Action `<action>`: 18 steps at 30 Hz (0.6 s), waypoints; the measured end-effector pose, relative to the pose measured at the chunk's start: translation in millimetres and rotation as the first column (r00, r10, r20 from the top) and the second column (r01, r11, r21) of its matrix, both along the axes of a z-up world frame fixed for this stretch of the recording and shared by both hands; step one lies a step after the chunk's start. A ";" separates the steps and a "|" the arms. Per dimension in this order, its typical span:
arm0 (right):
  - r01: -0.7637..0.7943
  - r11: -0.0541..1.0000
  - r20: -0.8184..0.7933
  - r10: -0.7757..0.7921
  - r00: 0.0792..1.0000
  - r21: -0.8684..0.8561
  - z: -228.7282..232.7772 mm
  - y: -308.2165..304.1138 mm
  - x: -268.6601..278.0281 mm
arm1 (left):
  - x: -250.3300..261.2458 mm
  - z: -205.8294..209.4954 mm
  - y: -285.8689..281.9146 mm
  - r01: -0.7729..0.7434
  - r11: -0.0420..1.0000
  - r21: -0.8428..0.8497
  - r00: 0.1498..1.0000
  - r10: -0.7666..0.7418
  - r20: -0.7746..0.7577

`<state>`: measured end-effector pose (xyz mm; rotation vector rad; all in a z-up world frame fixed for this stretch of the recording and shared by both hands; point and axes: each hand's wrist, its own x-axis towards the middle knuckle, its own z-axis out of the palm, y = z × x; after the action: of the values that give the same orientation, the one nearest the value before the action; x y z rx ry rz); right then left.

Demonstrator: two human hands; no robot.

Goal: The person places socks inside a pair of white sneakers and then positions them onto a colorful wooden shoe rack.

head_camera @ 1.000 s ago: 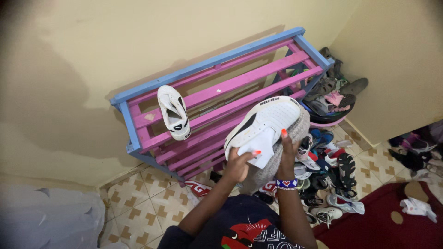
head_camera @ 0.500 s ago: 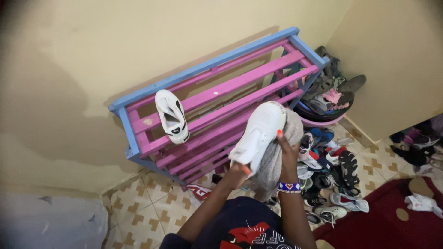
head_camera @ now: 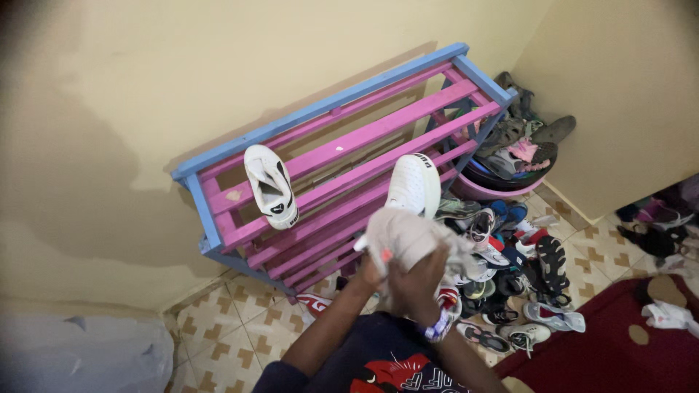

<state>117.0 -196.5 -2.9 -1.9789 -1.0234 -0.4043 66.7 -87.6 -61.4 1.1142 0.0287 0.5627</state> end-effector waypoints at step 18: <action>-0.135 0.988 0.104 0.127 0.986 0.076 -2.9 -22.7 -19.1 | -24.1 83.5 38.9 0.209 0.805 -0.556 0.909 0.051 0.415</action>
<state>97.9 -219.1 -5.8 -1.8209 -1.1735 -0.4688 42.7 -48.7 22.1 0.3639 -0.2012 0.6449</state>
